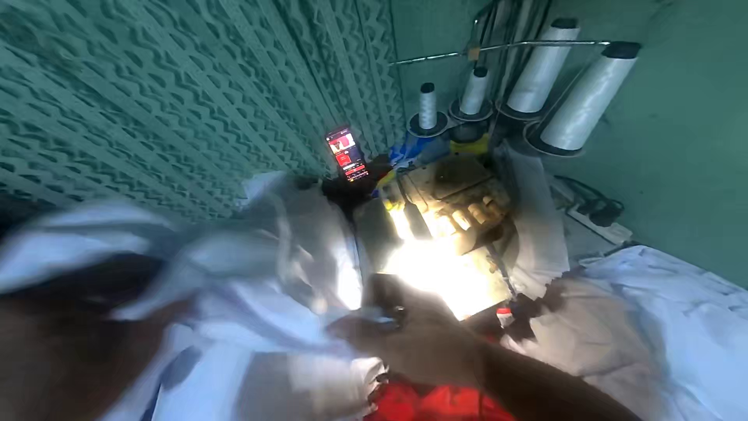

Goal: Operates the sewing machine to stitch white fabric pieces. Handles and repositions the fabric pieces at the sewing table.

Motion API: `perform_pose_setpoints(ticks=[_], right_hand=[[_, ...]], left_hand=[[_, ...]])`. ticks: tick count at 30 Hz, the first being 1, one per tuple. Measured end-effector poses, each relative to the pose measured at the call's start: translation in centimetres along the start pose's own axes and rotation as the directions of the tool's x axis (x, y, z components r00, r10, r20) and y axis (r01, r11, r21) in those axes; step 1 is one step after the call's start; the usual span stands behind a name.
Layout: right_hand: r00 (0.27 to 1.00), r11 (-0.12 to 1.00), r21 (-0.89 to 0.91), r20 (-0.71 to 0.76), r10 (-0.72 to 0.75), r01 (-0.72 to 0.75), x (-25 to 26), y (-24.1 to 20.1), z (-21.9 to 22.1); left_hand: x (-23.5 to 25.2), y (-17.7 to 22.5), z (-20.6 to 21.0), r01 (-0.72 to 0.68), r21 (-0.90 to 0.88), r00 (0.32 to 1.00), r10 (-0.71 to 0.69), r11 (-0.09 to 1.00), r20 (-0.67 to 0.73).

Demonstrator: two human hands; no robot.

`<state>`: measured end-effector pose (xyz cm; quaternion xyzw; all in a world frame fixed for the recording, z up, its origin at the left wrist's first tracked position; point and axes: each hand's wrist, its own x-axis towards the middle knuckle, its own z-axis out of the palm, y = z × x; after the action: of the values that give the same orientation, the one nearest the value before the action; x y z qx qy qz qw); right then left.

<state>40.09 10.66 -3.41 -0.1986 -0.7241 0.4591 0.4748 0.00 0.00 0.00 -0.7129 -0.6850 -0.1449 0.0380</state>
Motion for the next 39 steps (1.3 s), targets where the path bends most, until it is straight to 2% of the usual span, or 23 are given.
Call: perform_pose_setpoints(ticks=[1, 2, 3, 4, 5, 6, 8, 9, 11, 12, 14, 15, 16, 19, 23, 26, 29, 33, 36, 39], right_hand=[[1.0, 0.973, -0.232, -0.021, 0.015, -0.02, -1.8, 2.4, -1.1], [0.999, 0.901, -0.431, -0.047, 0.02, -0.039, -3.5, 4.9, -1.8], [0.997, 0.827, -0.56, -0.079, 0.001, -0.045, -5.0, 7.4, -2.2], [0.994, 0.787, -0.615, -0.106, -0.025, -0.046, -6.5, 9.5, -2.2], [0.993, 0.798, -0.599, -0.119, -0.007, -0.066, -7.6, 10.8, -1.9], [0.991, 0.859, -0.497, -0.109, 0.075, -0.12, -8.4, 11.2, -1.5], [0.954, 0.945, -0.131, -0.028, 0.299, -0.3, -9.2, 11.1, -1.0], [0.927, 0.924, 0.07, -0.005, 0.376, -0.375, -9.5, 11.0, -0.9], [0.859, 0.824, 0.335, -0.074, 0.507, -0.457, -10.6, 11.4, -1.0], [0.79, 0.757, 0.401, -0.121, 0.601, -0.515, -11.2, 11.7, -1.6], [0.613, 0.626, 0.469, -0.205, 0.763, -0.623, -12.1, 12.5, -3.1], [0.561, 0.596, 0.487, -0.236, 0.793, -0.638, -12.6, 12.9, -3.8], [0.54, 0.593, 0.493, -0.264, 0.799, -0.636, -13.1, 13.2, -4.3], [0.562, 0.641, 0.469, -0.316, 0.764, -0.608, -13.3, 13.9, -5.2], [0.571, 0.671, 0.343, -0.356, 0.74, -0.657, -12.8, 14.9, -5.9], [0.674, 0.754, 0.244, -0.34, 0.655, -0.61, -12.5, 14.5, -6.2], [0.737, 0.769, 0.211, -0.219, 0.639, -0.604, -10.0, 13.6, -6.4], [0.848, 0.859, 0.252, -0.188, 0.495, -0.445, -7.0, 13.1, -5.7], [0.879, 0.906, 0.214, -0.238, 0.412, -0.366, -7.0, 13.2, -5.9], [0.878, 0.912, 0.182, -0.255, 0.405, -0.368, -8.5, 14.0, -7.0]], left_hand=[[1.6, 6.2, -0.2, 0.142, 0.135, 0.983, -0.156, 0.981, 0.096], [2.7, 9.5, 0.6, 0.192, 0.165, 0.96, -0.22, 0.967, 0.172], [3.2, 10.9, 2.0, 0.183, 0.139, 0.96, -0.208, 0.973, 0.186], [3.5, 11.2, 3.8, 0.13, 0.059, 0.981, -0.137, 0.99, 0.135], [3.9, 11.2, 5.6, 0.07, -0.06, 0.997, -0.067, 0.996, 0.044], [4.8, 11.5, 7.4, 0.033, -0.238, 0.998, -0.046, 0.971, -0.051], [7.6, 13.2, 10.4, -0.056, -0.598, 0.975, -0.086, 0.8, -0.206], [9.1, 14.4, 11.7, -0.067, -0.641, 0.965, -0.114, 0.765, -0.236], [11.8, 16.6, 14.0, -0.036, -0.498, 0.972, -0.085, 0.867, -0.218], [13.0, 17.5, 15.4, -0.035, -0.389, 0.984, -0.037, 0.921, -0.177], [15.0, 18.6, 18.5, -0.086, -0.23, 0.995, 0.071, 0.969, -0.073], [15.6, 18.9, 19.9, -0.112, -0.201, 0.994, 0.108, 0.973, -0.034], [16.0, 19.3, 21.0, -0.124, -0.201, 0.992, 0.124, 0.972, -0.01], [16.7, 20.7, 21.8, -0.085, -0.171, 0.996, 0.087, 0.982, 0.004], [15.8, 20.5, 23.0, -0.096, -0.087, 0.995, 0.095, 0.992, -0.025], [14.6, 20.5, 23.6, -0.078, -0.089, 0.994, 0.07, 0.993, -0.084], [14.2, 20.7, 23.8, -0.04, -0.055, 0.995, 0.035, 0.998, -0.089], [14.5, 21.1, 23.4, -0.016, -0.03, 0.998, 0.014, 0.999, -0.056], [14.4, 21.4, 23.1, -0.021, -0.06, 0.996, 0.016, 0.998, -0.083], [14.6, 21.6, 23.0, 0.015, -0.076, 0.998, -0.02, 0.997, -0.059]])
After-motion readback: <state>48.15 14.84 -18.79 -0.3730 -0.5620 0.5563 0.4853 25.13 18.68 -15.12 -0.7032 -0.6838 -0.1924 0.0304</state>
